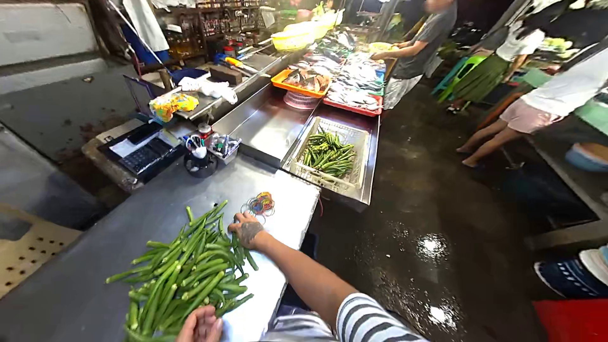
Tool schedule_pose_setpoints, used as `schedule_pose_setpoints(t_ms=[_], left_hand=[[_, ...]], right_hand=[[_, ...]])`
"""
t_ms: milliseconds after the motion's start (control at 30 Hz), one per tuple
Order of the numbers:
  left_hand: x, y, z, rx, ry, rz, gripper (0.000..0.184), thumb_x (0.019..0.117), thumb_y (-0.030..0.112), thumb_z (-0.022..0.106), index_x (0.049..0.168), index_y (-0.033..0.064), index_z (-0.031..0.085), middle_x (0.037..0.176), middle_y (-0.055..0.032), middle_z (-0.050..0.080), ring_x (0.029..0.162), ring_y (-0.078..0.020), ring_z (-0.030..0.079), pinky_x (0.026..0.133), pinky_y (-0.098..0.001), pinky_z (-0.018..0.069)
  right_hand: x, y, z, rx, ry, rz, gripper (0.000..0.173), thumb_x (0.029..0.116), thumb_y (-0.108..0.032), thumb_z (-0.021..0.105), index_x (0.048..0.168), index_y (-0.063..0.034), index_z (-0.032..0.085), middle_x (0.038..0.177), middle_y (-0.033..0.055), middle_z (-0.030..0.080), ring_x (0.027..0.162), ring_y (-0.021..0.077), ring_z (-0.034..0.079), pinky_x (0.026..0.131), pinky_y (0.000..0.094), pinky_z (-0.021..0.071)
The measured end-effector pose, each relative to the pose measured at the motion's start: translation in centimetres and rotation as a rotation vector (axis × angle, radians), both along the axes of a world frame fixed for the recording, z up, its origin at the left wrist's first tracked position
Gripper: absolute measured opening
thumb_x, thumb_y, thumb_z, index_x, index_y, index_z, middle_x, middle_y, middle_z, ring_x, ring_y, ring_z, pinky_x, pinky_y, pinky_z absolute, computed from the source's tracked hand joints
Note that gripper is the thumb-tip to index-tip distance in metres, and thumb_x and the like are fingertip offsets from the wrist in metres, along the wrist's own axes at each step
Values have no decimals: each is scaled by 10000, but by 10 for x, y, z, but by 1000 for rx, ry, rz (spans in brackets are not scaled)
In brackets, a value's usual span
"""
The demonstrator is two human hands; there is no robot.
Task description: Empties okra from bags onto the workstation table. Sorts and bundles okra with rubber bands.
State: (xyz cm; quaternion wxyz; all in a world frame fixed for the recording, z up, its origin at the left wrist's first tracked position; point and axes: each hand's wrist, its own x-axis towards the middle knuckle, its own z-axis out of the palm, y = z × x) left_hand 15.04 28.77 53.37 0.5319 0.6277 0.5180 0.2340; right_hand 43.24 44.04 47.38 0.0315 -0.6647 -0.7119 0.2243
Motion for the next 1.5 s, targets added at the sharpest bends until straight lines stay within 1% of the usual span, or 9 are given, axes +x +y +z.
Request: schedule_pose_setpoints(t_ms=[267,467,567,667,733,867,1033,1200,1500], left_hand=[[-23,-14,-14,-26,-62,84,351,917,272,730,1198,75,655,1041,-24,712,854,-105,697,758,-286,603],[-23,-19,-17,-95,-190,113,324,919,268,728,1177,89,649,1001,-8,711,814,-92,691,731,-256,594],[-13,-18,-15,-164,-335,148,516,944,293,713,1352,40,523,1086,-62,687,859,-155,703,751,-316,618],[3,-12,-17,-342,-589,307,481,1051,279,535,1444,20,435,1141,-133,676,961,-250,705,816,-419,618],[12,-6,-12,-510,-761,514,333,1130,277,345,1253,31,532,964,-123,665,842,-261,689,771,-456,610],[15,5,-13,-552,-821,636,339,1142,312,272,980,108,489,656,10,438,495,-118,451,479,-277,481],[8,6,-14,-490,-805,651,221,1126,233,376,1007,93,498,625,19,394,447,-84,388,418,-222,412],[9,-2,-13,-416,-768,738,134,1103,160,424,1017,94,504,619,15,399,457,-95,404,437,-242,425],[27,0,-7,-436,-706,743,143,1096,150,430,1021,80,529,636,5,431,475,-99,431,456,-250,448]], right_hand=[[9,-47,-4,209,-6,-142,271,975,-216,606,1213,-154,721,1303,175,646,1288,406,547,1088,599,434],[-27,-102,9,404,295,-370,283,1009,-192,555,1193,-29,695,1083,145,707,1042,264,679,948,436,556],[-63,-133,24,378,561,-243,277,985,-194,623,1179,-8,693,1032,102,710,909,159,696,824,335,604],[-90,-153,40,259,787,-38,285,965,-262,699,1111,-18,714,1020,71,719,904,127,687,835,322,600],[-91,-148,42,284,804,-26,284,974,-292,689,1072,-28,729,991,65,714,872,122,675,805,315,592],[-54,-91,48,227,466,-276,365,963,-317,677,1222,-59,688,1091,148,674,927,242,665,826,417,576],[-36,-17,34,-12,282,-225,618,937,-316,755,1480,-162,504,1305,248,574,1073,392,634,900,577,544],[-50,1,5,94,349,-173,242,1027,-192,603,1218,-106,722,1110,130,737,1015,292,705,949,518,549],[-2,-36,36,266,546,-379,135,975,-192,682,1020,-93,762,903,50,748,762,151,719,760,385,617]])
